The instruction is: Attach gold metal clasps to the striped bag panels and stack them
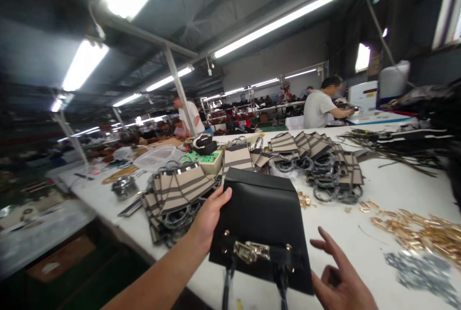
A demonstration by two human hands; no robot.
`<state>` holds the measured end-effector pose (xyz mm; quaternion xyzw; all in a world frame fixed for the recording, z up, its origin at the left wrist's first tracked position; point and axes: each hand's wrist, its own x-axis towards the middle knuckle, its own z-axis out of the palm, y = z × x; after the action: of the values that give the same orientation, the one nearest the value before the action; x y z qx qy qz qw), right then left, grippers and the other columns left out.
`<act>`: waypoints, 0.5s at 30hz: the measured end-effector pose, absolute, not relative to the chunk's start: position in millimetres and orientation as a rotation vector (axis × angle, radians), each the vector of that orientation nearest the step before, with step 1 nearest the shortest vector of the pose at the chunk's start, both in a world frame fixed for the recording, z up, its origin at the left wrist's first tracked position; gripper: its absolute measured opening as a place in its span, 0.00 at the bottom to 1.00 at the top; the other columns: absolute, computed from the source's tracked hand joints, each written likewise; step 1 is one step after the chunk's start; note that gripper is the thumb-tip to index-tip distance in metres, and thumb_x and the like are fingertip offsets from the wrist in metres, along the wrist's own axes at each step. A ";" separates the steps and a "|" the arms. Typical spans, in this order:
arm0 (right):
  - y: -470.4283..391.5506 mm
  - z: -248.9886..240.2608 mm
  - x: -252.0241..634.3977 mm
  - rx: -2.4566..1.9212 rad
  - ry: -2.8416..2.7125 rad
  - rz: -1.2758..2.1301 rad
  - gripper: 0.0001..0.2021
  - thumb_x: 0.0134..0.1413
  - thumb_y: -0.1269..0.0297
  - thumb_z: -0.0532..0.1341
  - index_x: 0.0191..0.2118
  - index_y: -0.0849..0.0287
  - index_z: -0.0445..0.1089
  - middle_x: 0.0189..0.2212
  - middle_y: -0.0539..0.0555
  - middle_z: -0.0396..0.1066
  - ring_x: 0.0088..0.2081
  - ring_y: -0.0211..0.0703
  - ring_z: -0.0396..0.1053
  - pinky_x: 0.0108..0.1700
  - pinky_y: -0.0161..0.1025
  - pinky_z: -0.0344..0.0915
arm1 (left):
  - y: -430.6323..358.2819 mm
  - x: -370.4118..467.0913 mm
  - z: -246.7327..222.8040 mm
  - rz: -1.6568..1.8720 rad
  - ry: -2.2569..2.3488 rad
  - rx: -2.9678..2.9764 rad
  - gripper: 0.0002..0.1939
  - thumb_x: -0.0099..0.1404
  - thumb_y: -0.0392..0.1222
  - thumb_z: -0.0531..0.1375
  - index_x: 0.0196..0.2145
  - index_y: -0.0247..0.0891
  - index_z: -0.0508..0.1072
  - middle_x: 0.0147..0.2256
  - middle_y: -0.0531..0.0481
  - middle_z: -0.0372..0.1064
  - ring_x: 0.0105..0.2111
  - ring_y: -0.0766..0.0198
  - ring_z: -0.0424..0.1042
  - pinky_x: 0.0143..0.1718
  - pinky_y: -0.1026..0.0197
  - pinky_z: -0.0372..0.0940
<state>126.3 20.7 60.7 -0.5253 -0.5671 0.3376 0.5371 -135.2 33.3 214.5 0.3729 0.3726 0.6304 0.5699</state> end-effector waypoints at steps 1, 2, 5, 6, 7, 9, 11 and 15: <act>13.3 72.1 130.0 -1.184 -1.405 0.639 0.40 0.52 0.47 0.69 0.70 0.48 0.62 0.57 0.60 0.75 0.21 0.39 0.68 0.25 0.39 0.74 | 21.4 -130.1 213.3 1.457 0.869 0.850 0.21 0.63 0.46 0.72 0.52 0.36 0.79 0.46 0.42 0.82 0.47 0.49 0.82 0.55 0.49 0.74; 5.1 82.9 133.9 -1.106 -1.469 0.460 0.38 0.55 0.51 0.68 0.71 0.48 0.61 0.61 0.61 0.71 0.23 0.38 0.69 0.27 0.38 0.74 | 10.5 -125.8 212.1 1.435 0.865 0.830 0.21 0.63 0.45 0.72 0.52 0.36 0.79 0.46 0.42 0.82 0.47 0.49 0.82 0.55 0.49 0.74; -22.4 111.4 144.9 -0.891 -1.686 0.082 0.24 0.62 0.60 0.65 0.64 0.46 0.72 0.65 0.60 0.67 0.34 0.42 0.77 0.37 0.37 0.77 | -16.5 -117.9 211.1 1.381 0.885 0.792 0.21 0.62 0.44 0.72 0.51 0.36 0.79 0.43 0.42 0.83 0.45 0.50 0.83 0.53 0.50 0.75; -31.8 120.0 147.8 -0.838 -1.750 0.039 0.20 0.64 0.62 0.64 0.60 0.46 0.76 0.64 0.59 0.68 0.40 0.45 0.79 0.41 0.37 0.78 | -23.8 -116.6 212.0 1.368 0.903 0.784 0.20 0.62 0.44 0.72 0.51 0.35 0.79 0.43 0.42 0.83 0.44 0.50 0.83 0.52 0.51 0.75; -40.9 128.5 150.3 -0.793 -1.801 0.025 0.17 0.65 0.63 0.63 0.56 0.46 0.79 0.62 0.58 0.71 0.45 0.48 0.79 0.45 0.38 0.78 | -30.5 -115.8 213.5 1.352 0.924 0.780 0.20 0.62 0.43 0.72 0.50 0.34 0.80 0.42 0.42 0.83 0.43 0.50 0.83 0.50 0.52 0.76; -57.5 145.7 153.8 -0.737 -1.856 0.028 0.14 0.67 0.62 0.62 0.52 0.46 0.82 0.58 0.57 0.75 0.51 0.50 0.79 0.50 0.38 0.77 | -42.5 -115.3 217.4 1.314 0.955 0.778 0.18 0.62 0.44 0.71 0.47 0.32 0.80 0.39 0.41 0.83 0.41 0.50 0.83 0.48 0.53 0.76; -71.6 163.6 157.2 -0.674 -1.867 0.026 0.13 0.69 0.59 0.61 0.50 0.47 0.83 0.52 0.58 0.79 0.50 0.50 0.80 0.48 0.36 0.78 | -54.1 -116.3 220.9 1.256 0.957 0.793 0.18 0.64 0.49 0.69 0.44 0.31 0.81 0.38 0.39 0.82 0.40 0.50 0.83 0.45 0.53 0.77; -94.4 199.3 170.9 -0.763 -1.765 0.095 0.17 0.69 0.48 0.60 0.43 0.51 0.84 0.41 0.59 0.81 0.42 0.53 0.81 0.40 0.39 0.79 | -80.7 -124.9 219.2 1.318 1.044 1.029 0.23 0.66 0.58 0.64 0.41 0.32 0.81 0.38 0.39 0.81 0.40 0.49 0.81 0.41 0.55 0.76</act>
<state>170.9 -94.4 199.3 -0.3251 -0.7525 0.0404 0.5713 -124.9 -80.7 219.2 0.4351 0.4413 0.5575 0.5524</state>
